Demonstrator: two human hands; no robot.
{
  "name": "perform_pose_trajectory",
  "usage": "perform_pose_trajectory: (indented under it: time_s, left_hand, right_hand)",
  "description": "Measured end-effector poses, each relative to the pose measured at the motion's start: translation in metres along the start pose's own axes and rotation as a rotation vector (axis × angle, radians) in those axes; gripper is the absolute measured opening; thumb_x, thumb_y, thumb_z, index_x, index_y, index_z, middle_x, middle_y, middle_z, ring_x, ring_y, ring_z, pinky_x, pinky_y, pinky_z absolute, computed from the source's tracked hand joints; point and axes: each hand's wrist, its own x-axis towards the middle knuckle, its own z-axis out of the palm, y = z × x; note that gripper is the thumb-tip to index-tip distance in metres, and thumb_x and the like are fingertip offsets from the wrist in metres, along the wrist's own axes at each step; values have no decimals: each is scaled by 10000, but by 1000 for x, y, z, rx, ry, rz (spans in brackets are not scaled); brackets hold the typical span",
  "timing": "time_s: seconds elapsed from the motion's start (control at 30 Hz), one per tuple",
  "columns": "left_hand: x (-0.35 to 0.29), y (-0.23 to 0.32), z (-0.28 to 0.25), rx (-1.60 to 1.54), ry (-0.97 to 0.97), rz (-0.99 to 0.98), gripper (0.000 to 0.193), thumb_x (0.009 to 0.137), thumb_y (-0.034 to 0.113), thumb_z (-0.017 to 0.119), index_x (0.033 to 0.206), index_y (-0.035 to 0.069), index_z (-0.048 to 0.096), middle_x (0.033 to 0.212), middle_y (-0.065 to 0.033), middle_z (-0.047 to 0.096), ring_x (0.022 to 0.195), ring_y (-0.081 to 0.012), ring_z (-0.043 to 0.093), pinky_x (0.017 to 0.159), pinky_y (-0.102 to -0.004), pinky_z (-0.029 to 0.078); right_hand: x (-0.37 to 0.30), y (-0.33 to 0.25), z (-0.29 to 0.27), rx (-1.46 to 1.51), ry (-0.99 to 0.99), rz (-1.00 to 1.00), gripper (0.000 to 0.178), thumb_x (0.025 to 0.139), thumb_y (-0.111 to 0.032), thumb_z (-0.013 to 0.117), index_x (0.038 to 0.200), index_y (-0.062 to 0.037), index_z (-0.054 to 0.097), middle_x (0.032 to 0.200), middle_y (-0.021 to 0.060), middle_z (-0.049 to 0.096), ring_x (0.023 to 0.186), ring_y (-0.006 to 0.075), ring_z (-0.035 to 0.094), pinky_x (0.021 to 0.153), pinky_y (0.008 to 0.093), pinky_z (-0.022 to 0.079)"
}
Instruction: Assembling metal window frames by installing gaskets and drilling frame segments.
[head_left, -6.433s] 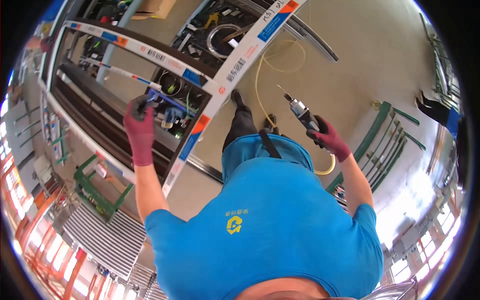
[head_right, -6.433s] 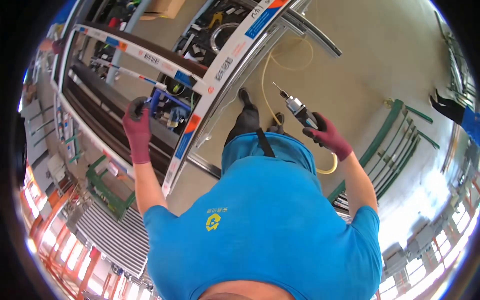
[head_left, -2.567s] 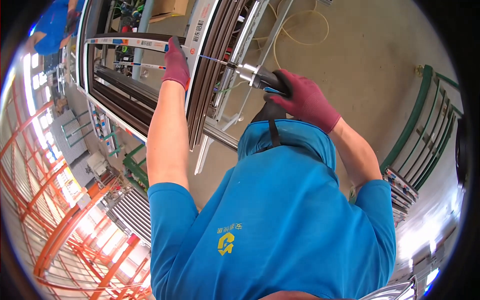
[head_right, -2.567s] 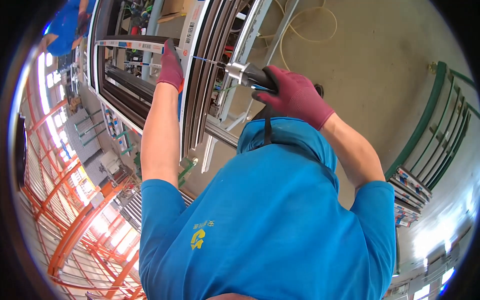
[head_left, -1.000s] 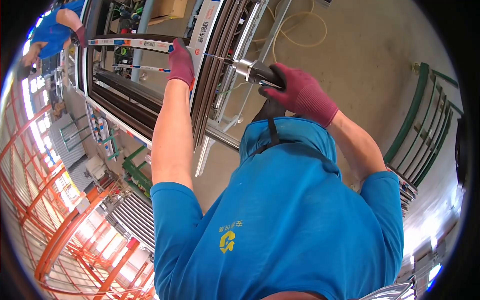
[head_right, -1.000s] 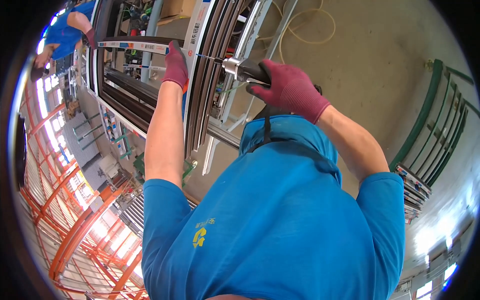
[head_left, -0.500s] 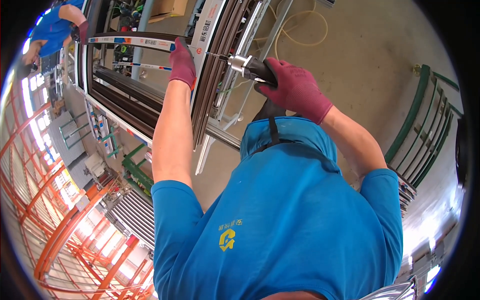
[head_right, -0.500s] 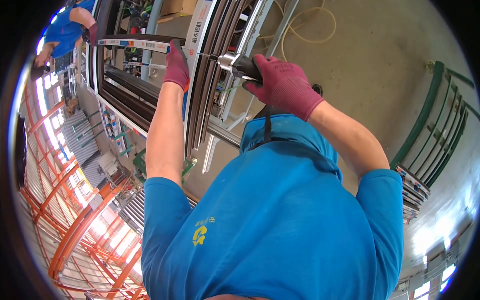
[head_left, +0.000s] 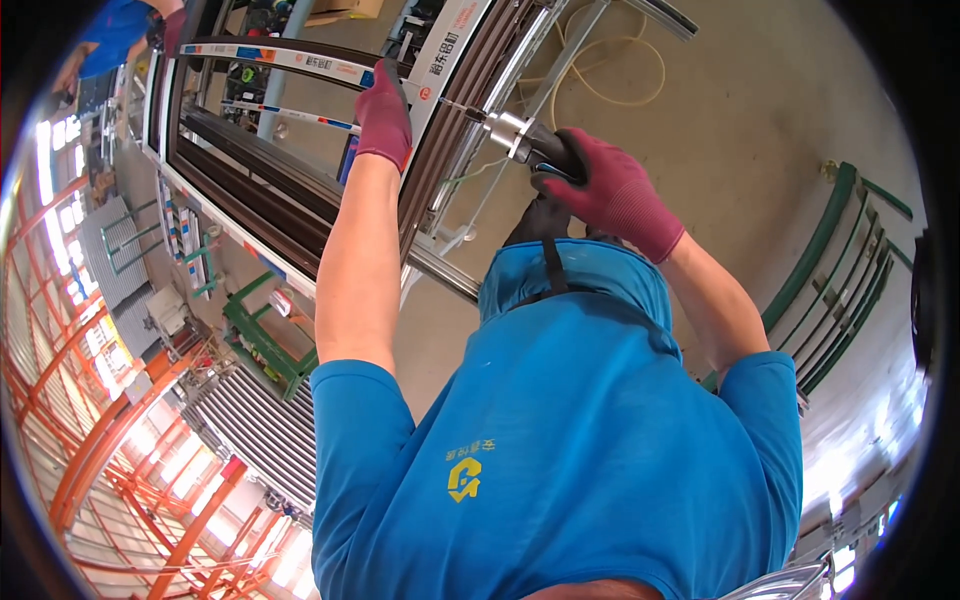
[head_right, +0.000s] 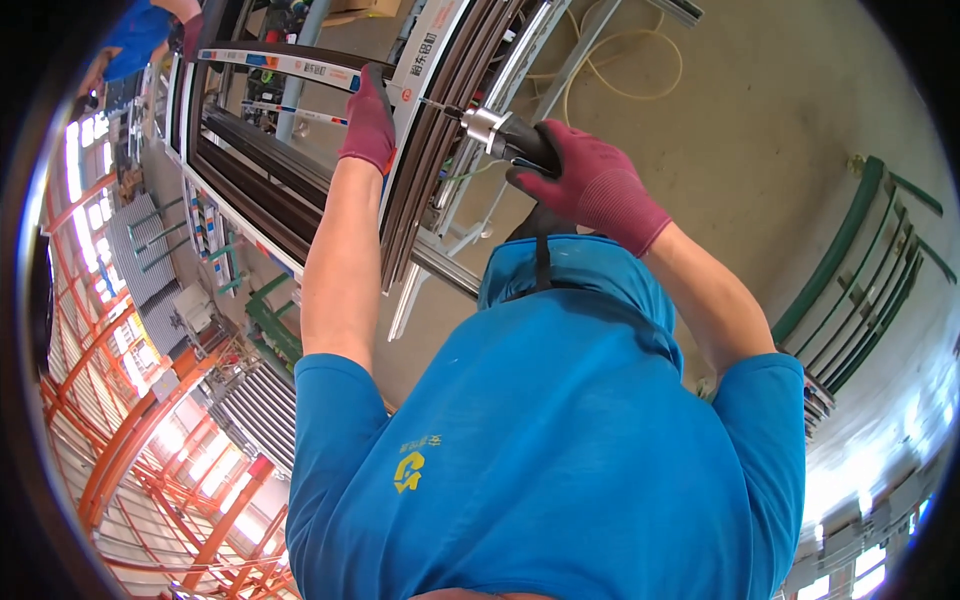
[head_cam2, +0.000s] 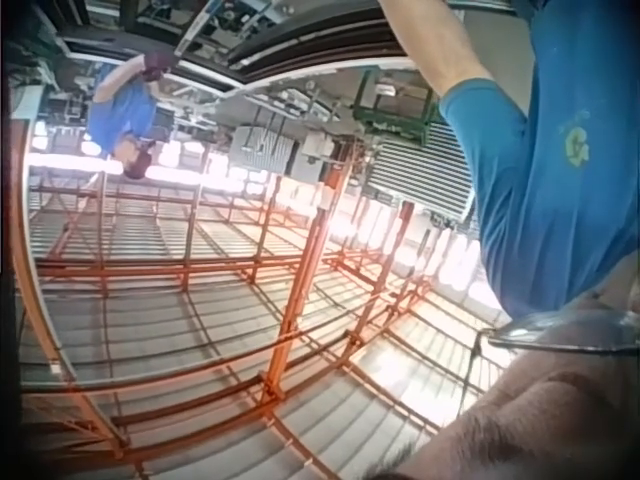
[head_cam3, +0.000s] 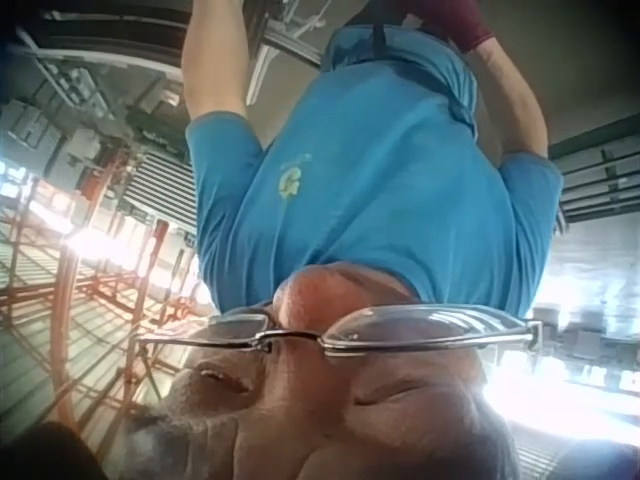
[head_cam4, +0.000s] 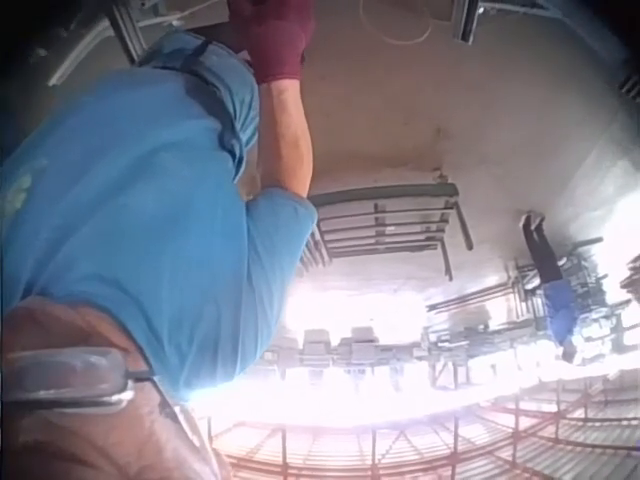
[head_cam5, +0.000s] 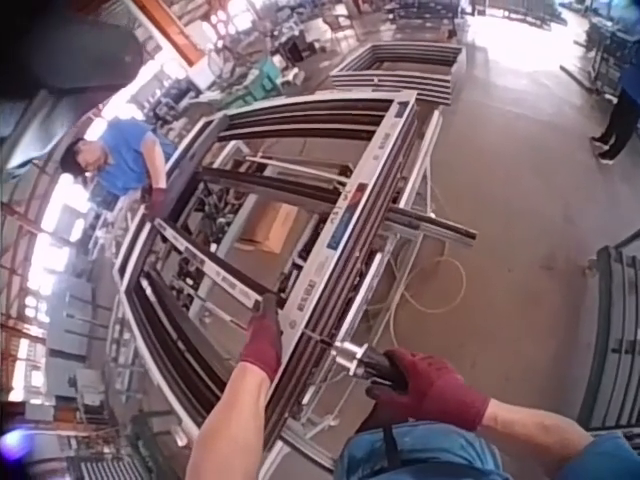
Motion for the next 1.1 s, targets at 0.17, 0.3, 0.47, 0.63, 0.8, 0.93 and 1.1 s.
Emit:
perform_pose_trajectory:
  time_s: [0.17, 0.3, 0.47, 0.63, 0.8, 0.93, 1.1]
  left_hand:
    - [4, -5, 1, -36, 23, -17, 837, 931, 643, 679, 1240, -135, 681, 1195, -229, 736, 1043, -308, 701, 953, -411, 523]
    - [-5, 2, 5, -84, 2, -19, 820, 933, 629, 683, 1236, -133, 688, 1185, -222, 737, 1035, -296, 679, 966, -400, 508]
    - [1, -3, 3, -25, 12, -37, 810, 913, 619, 694, 1215, -133, 690, 1145, -216, 738, 1025, -283, 659, 972, -404, 498]
    - [18, -19, 4, -163, 26, -40, 804, 891, 612, 708, 1176, -140, 703, 1112, -226, 737, 984, -294, 655, 955, -409, 500]
    - [1, 3, 5, -43, 56, -116, 746, 878, 587, 722, 1078, -131, 730, 1024, -214, 733, 891, -286, 626, 913, -417, 511]
    - [1, -1, 7, -103, 17, -87, 735, 870, 578, 731, 1078, -127, 728, 1031, -217, 735, 907, -304, 639, 918, -415, 514]
    - [13, -11, 8, -122, 40, -40, 763, 868, 578, 730, 1135, -136, 718, 1156, -249, 741, 991, -329, 686, 945, -429, 523]
  right_hand:
    - [-1, -2, 2, -40, 40, -27, 624, 884, -384, 799, 1385, -66, 606, 1129, 235, 732, 1072, 442, 704, 913, 494, 556]
    - [0, -5, -2, -2, 12, -23, 618, 893, -386, 792, 1380, -57, 603, 1124, 245, 728, 1056, 448, 703, 914, 492, 555]
    - [2, 4, 0, -1, 17, -26, 556, 927, -357, 767, 1354, -35, 617, 1140, 242, 734, 1044, 444, 704, 913, 460, 557]
    - [13, 33, -12, 421, -19, 233, 371, 981, -264, 665, 1191, 35, 730, 1038, 178, 757, 939, 234, 721, 857, 363, 562]
    - [15, 45, -19, 584, -93, 264, 269, 956, -131, 613, 1099, 44, 759, 959, 120, 743, 875, 177, 701, 798, 323, 574]
    - [15, 38, -20, 796, -154, 424, 229, 944, -64, 586, 1058, 15, 768, 923, 92, 738, 804, 159, 702, 725, 289, 576]
    - [23, 45, -17, 818, -225, 495, 225, 979, -112, 604, 1093, 6, 757, 928, 84, 736, 804, 137, 696, 716, 281, 568]
